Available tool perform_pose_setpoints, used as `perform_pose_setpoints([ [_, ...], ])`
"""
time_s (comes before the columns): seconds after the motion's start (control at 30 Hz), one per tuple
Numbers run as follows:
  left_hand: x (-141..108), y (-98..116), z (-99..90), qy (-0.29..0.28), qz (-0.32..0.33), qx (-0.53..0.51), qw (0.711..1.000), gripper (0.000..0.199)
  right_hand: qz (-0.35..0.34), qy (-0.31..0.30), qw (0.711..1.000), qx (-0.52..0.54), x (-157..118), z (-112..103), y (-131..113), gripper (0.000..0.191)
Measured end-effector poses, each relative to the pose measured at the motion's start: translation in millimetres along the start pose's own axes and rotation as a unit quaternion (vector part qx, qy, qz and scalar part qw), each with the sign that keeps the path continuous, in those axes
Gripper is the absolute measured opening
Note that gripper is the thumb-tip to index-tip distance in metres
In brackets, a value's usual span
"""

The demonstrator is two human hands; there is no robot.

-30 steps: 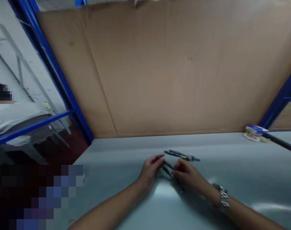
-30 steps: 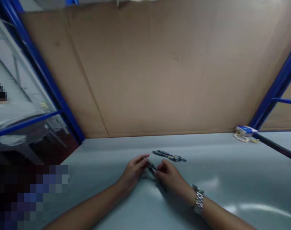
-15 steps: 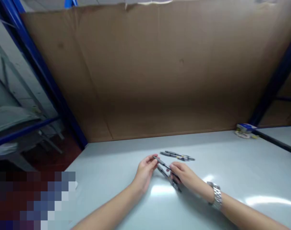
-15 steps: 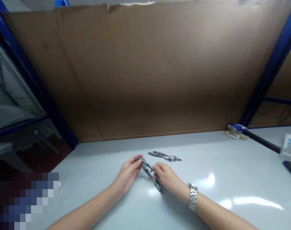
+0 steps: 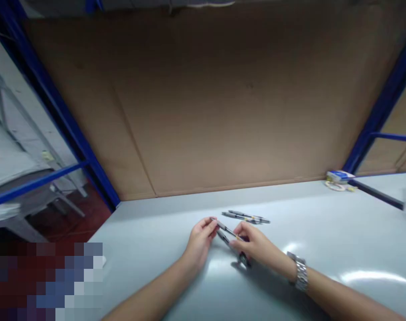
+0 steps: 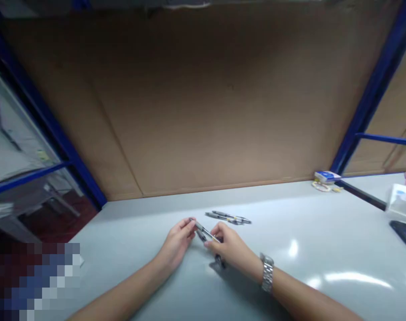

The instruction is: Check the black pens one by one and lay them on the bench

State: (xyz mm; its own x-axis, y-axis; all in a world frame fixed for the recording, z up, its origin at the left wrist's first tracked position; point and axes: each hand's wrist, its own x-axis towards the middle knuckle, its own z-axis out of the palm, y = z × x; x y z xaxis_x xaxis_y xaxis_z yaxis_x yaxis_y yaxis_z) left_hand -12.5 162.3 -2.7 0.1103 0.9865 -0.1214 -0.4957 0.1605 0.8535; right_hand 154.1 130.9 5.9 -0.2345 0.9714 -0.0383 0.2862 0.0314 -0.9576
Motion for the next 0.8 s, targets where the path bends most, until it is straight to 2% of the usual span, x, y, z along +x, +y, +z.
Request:
perform_pose_setpoints([
  [0.07,-0.1,0.4,0.0,-0.006,0.002,0.006,1.0,0.024,0.015,-0.015,1.0,0.009,0.5,0.5,0.8,0.02],
  [0.2,-0.3,1.8,-0.8,-0.019,0.008,0.022,1.0,0.024,0.063,-0.101,0.991,0.058,-0.2,0.0,-1.8,0.025],
  [0.27,0.5,1.9,-2.0,-0.017,0.015,0.018,1.0,0.023,0.033,-0.108,0.993,0.042,-4.4,-1.4,-6.6,0.03],
  [0.33,1.9,1.7,-3.5,-0.004,0.015,0.007,1.0,0.024,-0.037,-0.12,0.992,-0.003,-10.9,-3.6,-13.0,0.043],
  [0.4,3.1,1.4,-4.4,0.015,0.004,-0.003,1.0,0.027,-0.111,-0.159,0.979,-0.071,-17.8,-5.4,-19.3,0.05],
  [0.47,3.4,1.3,-4.1,0.02,-0.008,0.0,1.0,0.03,-0.156,-0.193,0.959,-0.136,-23.1,-5.9,-23.6,0.045],
  [0.57,2.7,1.6,-2.3,0.0,-0.019,0.02,1.0,0.03,-0.177,-0.205,0.945,-0.184,-26.7,-3.5,-24.6,0.039],
  [0.7,2.5,3.6,-1.2,-0.003,-0.023,0.028,0.999,0.031,-0.195,-0.179,0.941,-0.21,-26.5,0.1,-20.3,0.029],
  [0.8,2.0,5.9,-0.9,-0.005,-0.027,0.025,0.999,0.031,-0.204,-0.176,0.938,-0.22,-25.8,0.8,-18.7,0.031],
])
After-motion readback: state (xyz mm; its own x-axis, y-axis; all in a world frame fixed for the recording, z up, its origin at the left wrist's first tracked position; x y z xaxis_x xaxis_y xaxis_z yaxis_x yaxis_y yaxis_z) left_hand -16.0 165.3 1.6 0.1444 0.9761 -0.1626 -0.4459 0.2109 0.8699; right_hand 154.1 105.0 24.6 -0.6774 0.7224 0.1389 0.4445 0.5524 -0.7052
